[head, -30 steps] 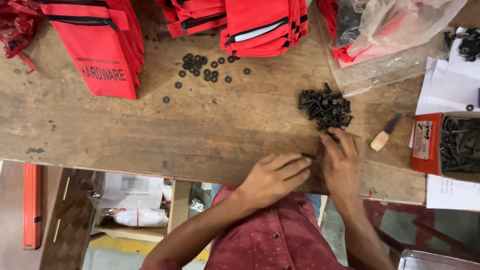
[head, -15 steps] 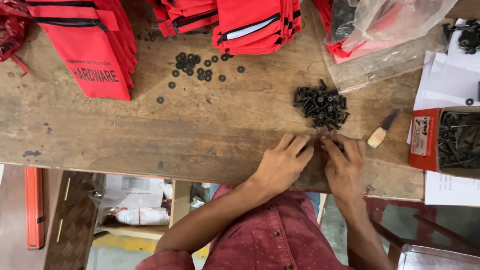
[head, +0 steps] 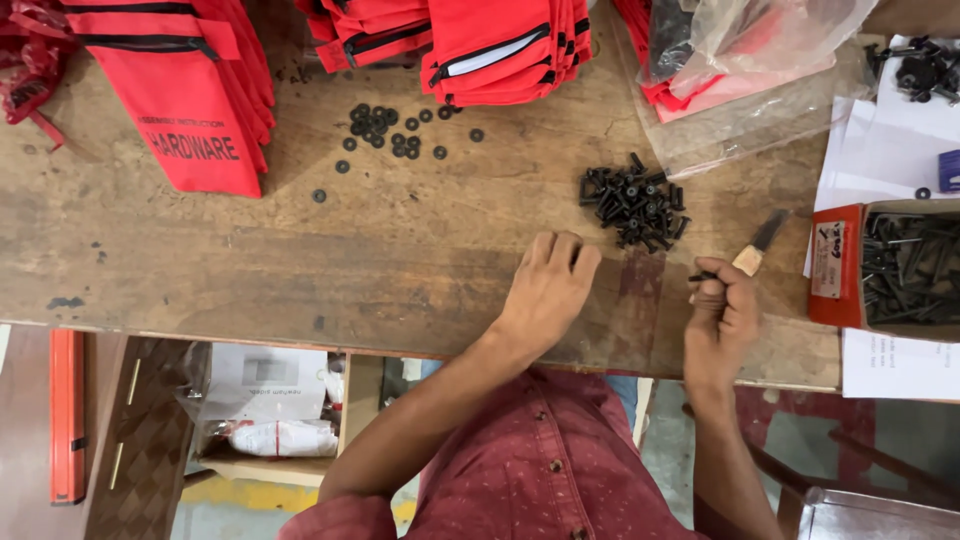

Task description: The recorder is seen counting and placing black screws and washers into small red bags labeled 'HARDWARE'.

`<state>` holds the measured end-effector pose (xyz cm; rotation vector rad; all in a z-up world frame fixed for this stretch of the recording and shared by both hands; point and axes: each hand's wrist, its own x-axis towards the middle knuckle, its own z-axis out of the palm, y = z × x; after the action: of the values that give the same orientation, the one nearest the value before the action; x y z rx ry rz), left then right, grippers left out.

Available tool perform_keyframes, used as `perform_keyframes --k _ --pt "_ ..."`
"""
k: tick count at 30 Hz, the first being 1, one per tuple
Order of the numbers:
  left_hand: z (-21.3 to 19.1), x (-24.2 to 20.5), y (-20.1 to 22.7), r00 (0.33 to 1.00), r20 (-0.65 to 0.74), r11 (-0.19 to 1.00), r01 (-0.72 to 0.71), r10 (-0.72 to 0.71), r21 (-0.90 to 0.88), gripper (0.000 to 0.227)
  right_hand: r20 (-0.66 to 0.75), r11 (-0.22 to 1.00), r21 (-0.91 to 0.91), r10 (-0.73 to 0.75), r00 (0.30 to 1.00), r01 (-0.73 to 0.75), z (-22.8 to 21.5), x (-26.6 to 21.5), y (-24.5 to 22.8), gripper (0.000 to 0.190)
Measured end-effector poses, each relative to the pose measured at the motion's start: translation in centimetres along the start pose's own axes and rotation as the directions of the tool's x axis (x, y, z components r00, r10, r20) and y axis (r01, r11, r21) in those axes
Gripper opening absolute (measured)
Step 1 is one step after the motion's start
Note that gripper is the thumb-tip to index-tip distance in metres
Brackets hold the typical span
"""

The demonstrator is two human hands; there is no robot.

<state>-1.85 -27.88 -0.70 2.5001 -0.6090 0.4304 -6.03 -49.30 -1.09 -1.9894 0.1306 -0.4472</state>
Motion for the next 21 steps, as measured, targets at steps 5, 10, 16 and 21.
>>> perform_keyframes --k 5,10,16,21 --pt "-0.2 -1.7 0.1 0.847 0.276 0.045 0.331 -0.453 -0.943 0.023 -0.020 0.981 0.193 0.034 0.999 -0.030 0.0 -0.8 0.9 0.016" --pt "-0.9 -3.4 -0.1 0.762 0.559 -0.774 0.125 -0.326 -0.621 0.026 0.137 0.973 0.223 0.034 0.990 -0.064 1.7 -1.8 -4.4 0.018" --pt "-3.2 -2.7 0.2 0.780 0.554 -0.820 0.094 -0.291 -0.564 0.062 0.306 0.931 -0.081 -0.316 0.898 0.355 5.3 -1.3 -9.6 0.021" --pt "-3.1 -3.2 -0.4 0.796 0.521 -0.793 0.088 -0.308 -0.603 0.069 0.345 0.855 -0.250 -0.361 0.867 0.455 6.2 -1.4 -9.7 0.035"
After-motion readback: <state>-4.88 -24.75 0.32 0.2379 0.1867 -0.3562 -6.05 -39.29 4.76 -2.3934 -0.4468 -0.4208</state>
